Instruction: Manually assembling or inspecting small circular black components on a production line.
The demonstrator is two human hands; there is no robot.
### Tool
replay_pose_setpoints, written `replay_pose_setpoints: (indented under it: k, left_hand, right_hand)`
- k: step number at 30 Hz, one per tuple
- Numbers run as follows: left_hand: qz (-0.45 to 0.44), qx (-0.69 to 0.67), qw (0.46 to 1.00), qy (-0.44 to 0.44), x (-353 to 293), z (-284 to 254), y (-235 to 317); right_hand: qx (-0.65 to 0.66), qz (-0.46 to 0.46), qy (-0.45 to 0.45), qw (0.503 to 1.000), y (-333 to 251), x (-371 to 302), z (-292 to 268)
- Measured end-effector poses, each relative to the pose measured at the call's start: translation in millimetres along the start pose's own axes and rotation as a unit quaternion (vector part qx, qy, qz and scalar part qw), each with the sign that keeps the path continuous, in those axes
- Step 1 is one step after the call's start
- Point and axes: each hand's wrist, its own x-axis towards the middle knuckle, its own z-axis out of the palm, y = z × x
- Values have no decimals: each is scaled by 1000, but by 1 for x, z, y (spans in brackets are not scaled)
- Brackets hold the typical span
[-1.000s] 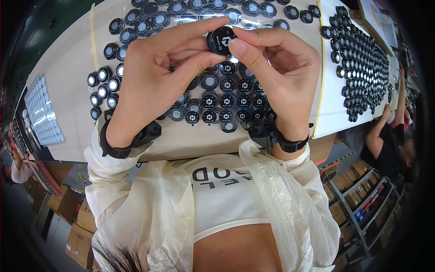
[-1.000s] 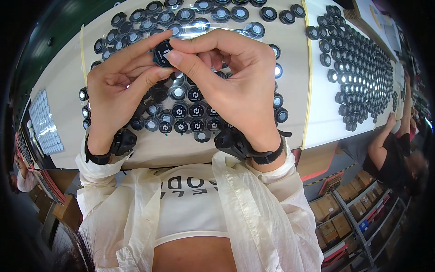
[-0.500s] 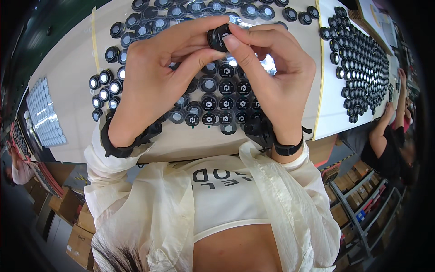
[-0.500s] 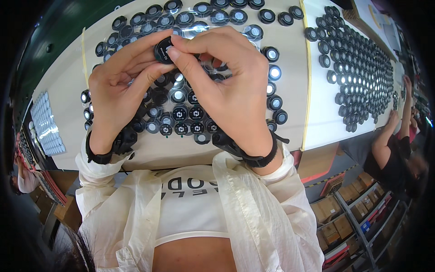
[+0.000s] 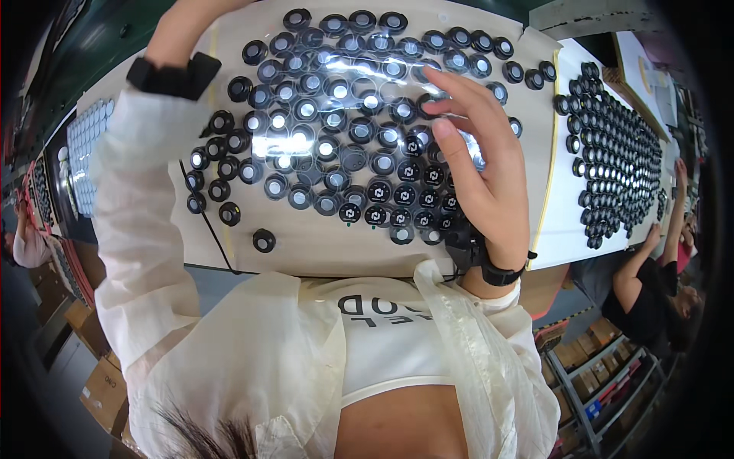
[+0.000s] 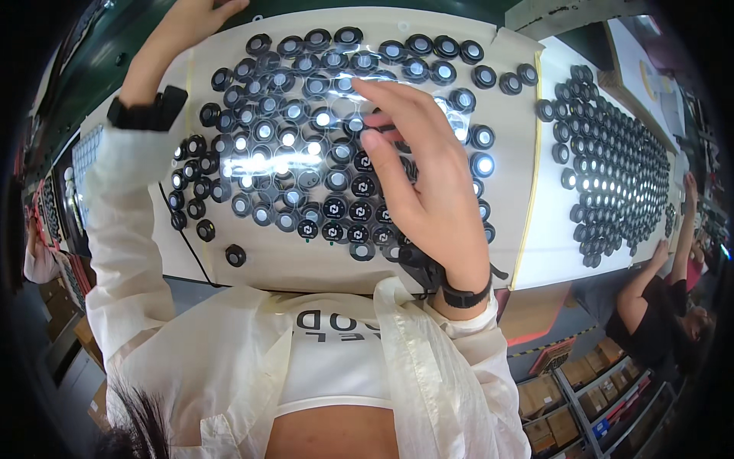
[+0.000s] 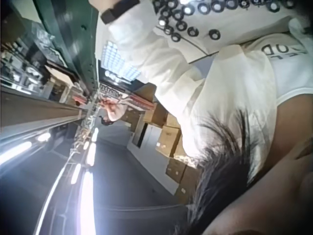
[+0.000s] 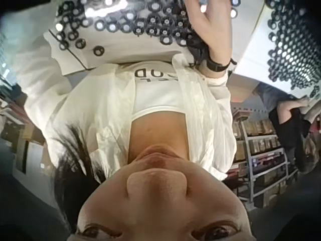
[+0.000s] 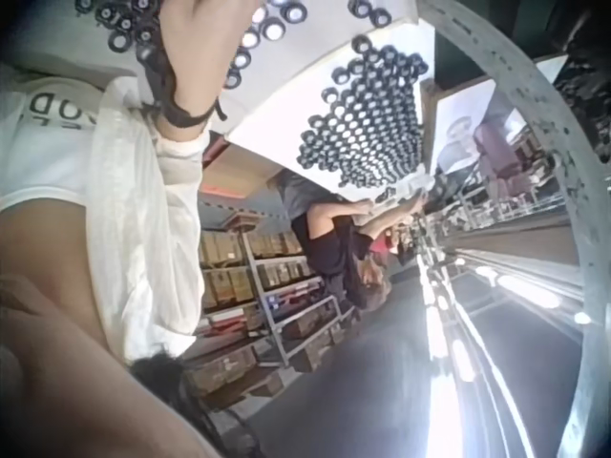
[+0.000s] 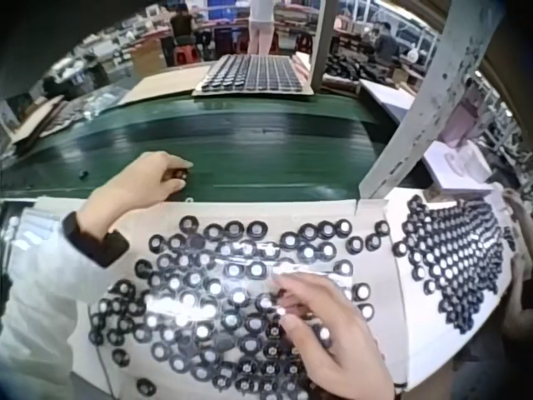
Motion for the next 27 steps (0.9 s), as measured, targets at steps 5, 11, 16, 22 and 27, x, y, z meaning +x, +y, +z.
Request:
replay_pose_setpoints:
  k: [5,11,16,22,27]
  left_hand:
    - [-12,61,998,25,-45,-16,-6]
    - [26,18,999,8,-187,-12,68]
    - [-110,27,992,-54,-292,21,87]
    - [-110,56,992,-9,-255,23,29]
    - [10,18,1000,-21,-210,24,4]
  right_hand:
    - [-178,-19,-89,980,-11,-6,-22]
    - [-306,43,-145,940,3,-40,-38]
    - [-365,42,-179,913,11,-45,-31]
    - [-352,31,-186,917,14,-42,-36]
    - [-339,34,-177,923,13,-44,-36]
